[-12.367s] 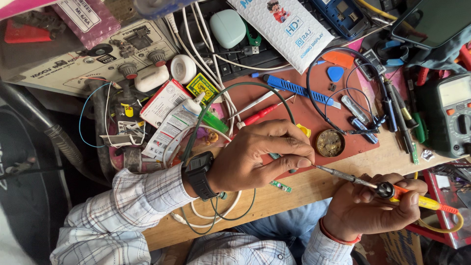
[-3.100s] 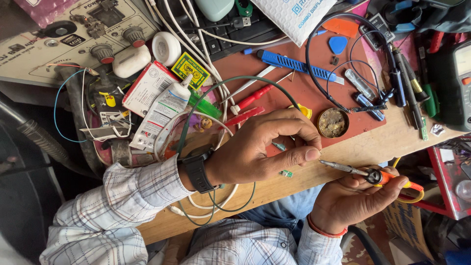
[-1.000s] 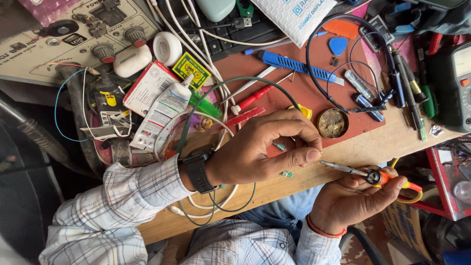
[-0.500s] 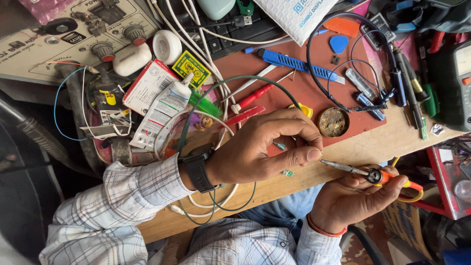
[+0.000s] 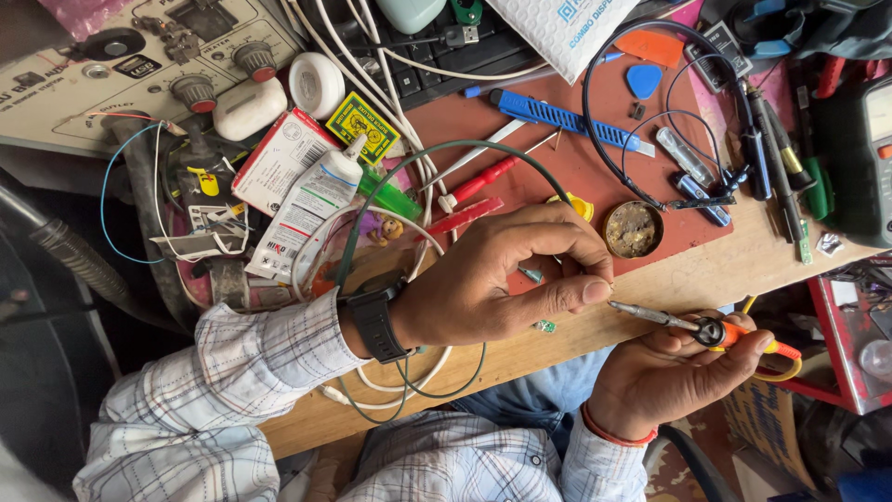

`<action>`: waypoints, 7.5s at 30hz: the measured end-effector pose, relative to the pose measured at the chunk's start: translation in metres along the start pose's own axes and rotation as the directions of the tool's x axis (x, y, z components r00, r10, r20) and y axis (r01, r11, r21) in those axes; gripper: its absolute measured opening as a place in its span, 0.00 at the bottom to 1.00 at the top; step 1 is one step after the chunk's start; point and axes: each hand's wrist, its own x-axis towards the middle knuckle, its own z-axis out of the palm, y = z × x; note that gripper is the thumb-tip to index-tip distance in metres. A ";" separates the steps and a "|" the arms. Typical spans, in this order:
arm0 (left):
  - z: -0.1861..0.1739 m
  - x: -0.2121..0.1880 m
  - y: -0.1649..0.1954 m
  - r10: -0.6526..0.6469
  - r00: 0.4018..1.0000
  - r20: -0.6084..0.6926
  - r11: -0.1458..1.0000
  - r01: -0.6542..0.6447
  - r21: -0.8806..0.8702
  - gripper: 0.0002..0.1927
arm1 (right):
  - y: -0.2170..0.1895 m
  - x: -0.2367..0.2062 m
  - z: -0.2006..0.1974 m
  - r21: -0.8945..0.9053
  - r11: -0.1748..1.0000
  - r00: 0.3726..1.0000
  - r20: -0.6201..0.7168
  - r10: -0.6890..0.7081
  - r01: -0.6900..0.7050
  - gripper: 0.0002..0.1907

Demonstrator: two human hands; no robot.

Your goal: The person strips the insulation from a green cable using a utility knife, then solders a small wire to the exposed conductor using a soldering iron and solder wire. The person holds the cable steady while applying heat and solder to the joint.

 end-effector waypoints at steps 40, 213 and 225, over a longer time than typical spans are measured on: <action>0.006 0.004 0.015 -0.115 0.993 0.007 0.982 0.115 -0.150 0.08 | -0.001 0.003 -0.018 0.095 0.995 0.998 0.063 0.021 -0.027 0.13; -0.033 -0.008 0.048 0.515 0.837 0.185 0.531 -0.481 0.697 0.21 | 0.005 0.012 0.027 0.283 0.940 0.951 0.292 0.103 -0.189 0.17; -0.033 -0.009 0.048 0.514 0.835 0.196 0.516 -0.483 0.707 0.21 | 0.004 0.011 0.029 0.264 0.948 0.955 0.279 0.104 -0.180 0.16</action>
